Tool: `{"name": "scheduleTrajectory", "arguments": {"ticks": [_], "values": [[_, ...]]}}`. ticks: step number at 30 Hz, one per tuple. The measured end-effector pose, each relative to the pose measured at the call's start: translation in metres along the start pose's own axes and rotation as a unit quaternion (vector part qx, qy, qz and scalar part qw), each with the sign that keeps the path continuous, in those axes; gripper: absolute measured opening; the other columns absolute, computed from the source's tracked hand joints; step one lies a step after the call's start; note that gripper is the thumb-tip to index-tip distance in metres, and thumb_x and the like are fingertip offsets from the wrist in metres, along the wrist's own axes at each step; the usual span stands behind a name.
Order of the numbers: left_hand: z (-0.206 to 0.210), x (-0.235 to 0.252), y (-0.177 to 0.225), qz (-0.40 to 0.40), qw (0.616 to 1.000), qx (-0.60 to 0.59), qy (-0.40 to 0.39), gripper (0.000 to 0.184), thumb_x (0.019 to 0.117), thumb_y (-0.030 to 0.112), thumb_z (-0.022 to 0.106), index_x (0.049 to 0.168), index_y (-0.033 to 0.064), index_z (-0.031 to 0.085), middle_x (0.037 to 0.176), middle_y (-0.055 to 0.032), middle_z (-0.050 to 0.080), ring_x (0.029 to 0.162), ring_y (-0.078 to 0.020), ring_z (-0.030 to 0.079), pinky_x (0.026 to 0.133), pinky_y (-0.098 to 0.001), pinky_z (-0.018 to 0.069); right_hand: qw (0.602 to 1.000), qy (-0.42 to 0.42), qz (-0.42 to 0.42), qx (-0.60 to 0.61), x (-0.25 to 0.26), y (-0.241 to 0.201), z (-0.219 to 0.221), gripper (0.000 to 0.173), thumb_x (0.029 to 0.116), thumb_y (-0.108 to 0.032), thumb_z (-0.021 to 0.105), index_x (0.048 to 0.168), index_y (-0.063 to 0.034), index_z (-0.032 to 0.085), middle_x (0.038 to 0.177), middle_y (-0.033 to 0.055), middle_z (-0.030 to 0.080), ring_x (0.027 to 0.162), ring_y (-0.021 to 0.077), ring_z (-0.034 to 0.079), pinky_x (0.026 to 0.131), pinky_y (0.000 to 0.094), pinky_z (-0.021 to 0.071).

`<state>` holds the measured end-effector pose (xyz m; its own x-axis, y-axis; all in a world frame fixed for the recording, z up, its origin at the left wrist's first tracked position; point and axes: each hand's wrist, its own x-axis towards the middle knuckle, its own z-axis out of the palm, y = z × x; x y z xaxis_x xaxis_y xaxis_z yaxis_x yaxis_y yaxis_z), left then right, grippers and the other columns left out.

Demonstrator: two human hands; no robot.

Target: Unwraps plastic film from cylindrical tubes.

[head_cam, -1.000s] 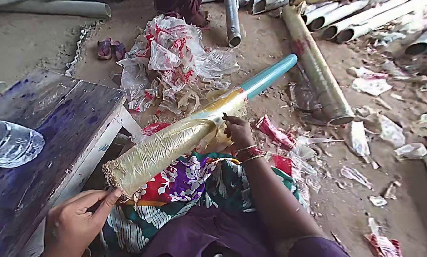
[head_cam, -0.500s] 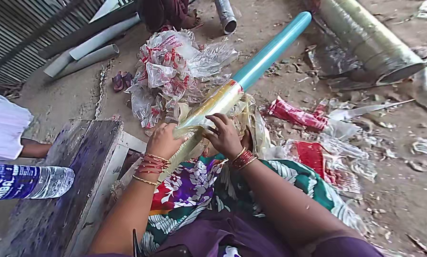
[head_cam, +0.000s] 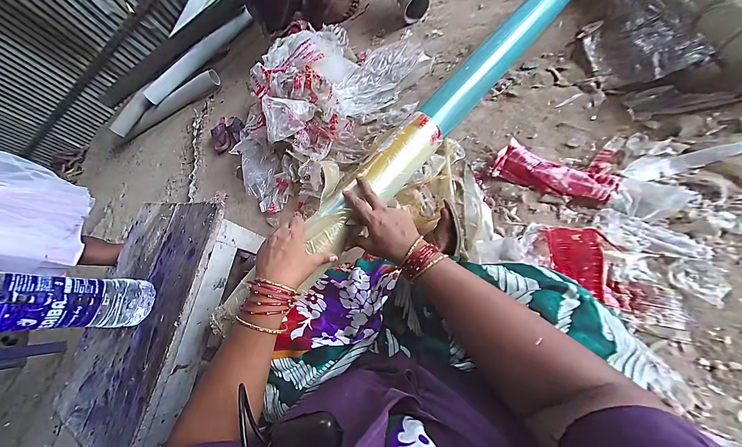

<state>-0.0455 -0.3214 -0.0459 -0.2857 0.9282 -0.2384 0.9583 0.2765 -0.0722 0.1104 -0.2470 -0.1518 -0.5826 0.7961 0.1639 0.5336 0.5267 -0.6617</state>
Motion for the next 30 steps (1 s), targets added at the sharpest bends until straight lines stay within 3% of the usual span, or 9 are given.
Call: {"name": "scheduleTrajectory", "arguments": {"ticks": [4,8,11,13,16,19,22,26,30], "values": [[0.022,-0.003,-0.016,0.119,0.99,-0.004,0.08,0.052,0.0837,0.043,0.083,0.1,-0.0043,0.071,0.097,-0.0234,0.071,0.092,-0.0418,0.071,0.078,-0.062,0.0539,0.999,0.043,-0.009,0.006,-0.003,0.003,0.007,0.087,0.0805,-0.029,0.086,0.156,-0.012,0.047,0.168,0.0207,0.026,0.079,0.038,0.072,0.06,0.0541,0.0554],[0.043,-0.011,-0.013,0.19,0.966,0.023,0.174,0.04,0.089,0.032,0.077,0.073,-0.0023,0.065,0.07,-0.0196,0.066,0.07,-0.0393,0.07,0.059,-0.0564,0.052,0.999,0.035,0.015,-0.027,-0.008,0.001,0.006,0.091,0.079,-0.031,0.088,0.158,-0.0152,0.045,0.171,0.0173,0.022,0.078,0.0356,0.072,0.06,0.0521,0.055],[0.054,-0.013,-0.015,0.229,0.944,0.025,0.236,0.037,0.0865,0.028,0.078,0.068,-0.001,0.064,0.064,-0.0179,0.064,0.063,-0.0369,0.07,0.053,-0.0525,0.0514,0.998,-0.018,0.035,-0.056,-0.012,-0.009,-0.007,0.086,0.0835,-0.022,0.083,0.159,-0.0148,0.042,0.171,0.0175,0.019,0.077,0.036,0.071,0.061,0.0522,0.0544],[0.061,-0.012,-0.017,0.257,0.926,0.025,0.275,0.035,0.0856,0.026,0.075,0.065,-0.0001,0.062,0.061,-0.0164,0.063,0.061,-0.0351,0.07,0.051,-0.0497,0.0517,0.996,-0.084,0.018,-0.035,-0.014,-0.01,-0.027,0.08,0.0892,-0.024,0.08,0.159,-0.0161,0.042,0.171,0.0179,0.019,0.09,0.0371,0.071,0.071,0.0543,0.0554],[0.066,-0.012,-0.021,0.282,0.908,0.023,0.31,0.025,0.0821,0.015,0.071,0.063,0.0002,0.061,0.059,-0.0157,0.062,0.058,-0.034,0.069,0.048,-0.0476,0.0506,0.983,0.022,-0.095,0.154,-0.016,0.015,-0.026,0.049,0.0911,-0.023,0.076,0.137,-0.008,0.067,0.154,0.0196,0.051,0.105,0.0317,0.071,0.082,0.0478,0.0578],[0.068,-0.012,-0.024,0.307,0.894,0.017,0.324,0.021,0.0793,0.01,0.066,0.061,0.0006,0.06,0.057,-0.0154,0.061,0.056,-0.0328,0.068,0.045,-0.0451,0.0483,0.975,0.096,-0.076,0.188,-0.005,0.024,-0.022,0.035,0.1,-0.023,0.064,0.132,-0.0135,0.072,0.154,0.013,0.053,0.124,0.03,0.065,0.097,0.0499,0.0535],[0.066,-0.017,-0.024,0.305,0.898,0.012,0.316,0.023,0.0794,0.012,0.066,0.06,0.0019,0.059,0.056,-0.014,0.06,0.053,-0.0312,0.067,0.043,-0.0435,0.047,0.993,0.089,-0.006,0.082,0.011,0.024,-0.017,0.035,0.101,-0.028,0.061,0.134,-0.0219,0.072,0.161,0.0115,0.045,0.113,0.0382,0.068,0.085,0.0603,0.0526],[0.053,-0.039,-0.007,0.207,0.96,0.016,0.185,0.025,0.0872,0.014,0.073,0.069,-0.0003,0.064,0.06,-0.0171,0.061,0.059,-0.0376,0.068,0.049,-0.0529,0.0495,0.997,0.049,0.052,0.018,0.014,0.015,-0.016,0.037,0.1029,-0.031,0.055,0.137,-0.0278,0.069,0.163,0.0099,0.043,0.106,0.042,0.07,0.075,0.0634,0.0513],[0.057,-0.049,-0.01,0.23,0.951,0.007,0.208,0.021,0.0849,0.01,0.069,0.067,0.001,0.063,0.056,-0.0154,0.059,0.054,-0.0355,0.066,0.045,-0.0495,0.0473,0.997,0.042,0.065,-0.004,0.015,0.01,-0.017,0.04,0.103,-0.028,0.051,0.139,-0.0282,0.067,0.163,0.0085,0.043,0.106,0.041,0.07,0.075,0.0625,0.0516]]}}
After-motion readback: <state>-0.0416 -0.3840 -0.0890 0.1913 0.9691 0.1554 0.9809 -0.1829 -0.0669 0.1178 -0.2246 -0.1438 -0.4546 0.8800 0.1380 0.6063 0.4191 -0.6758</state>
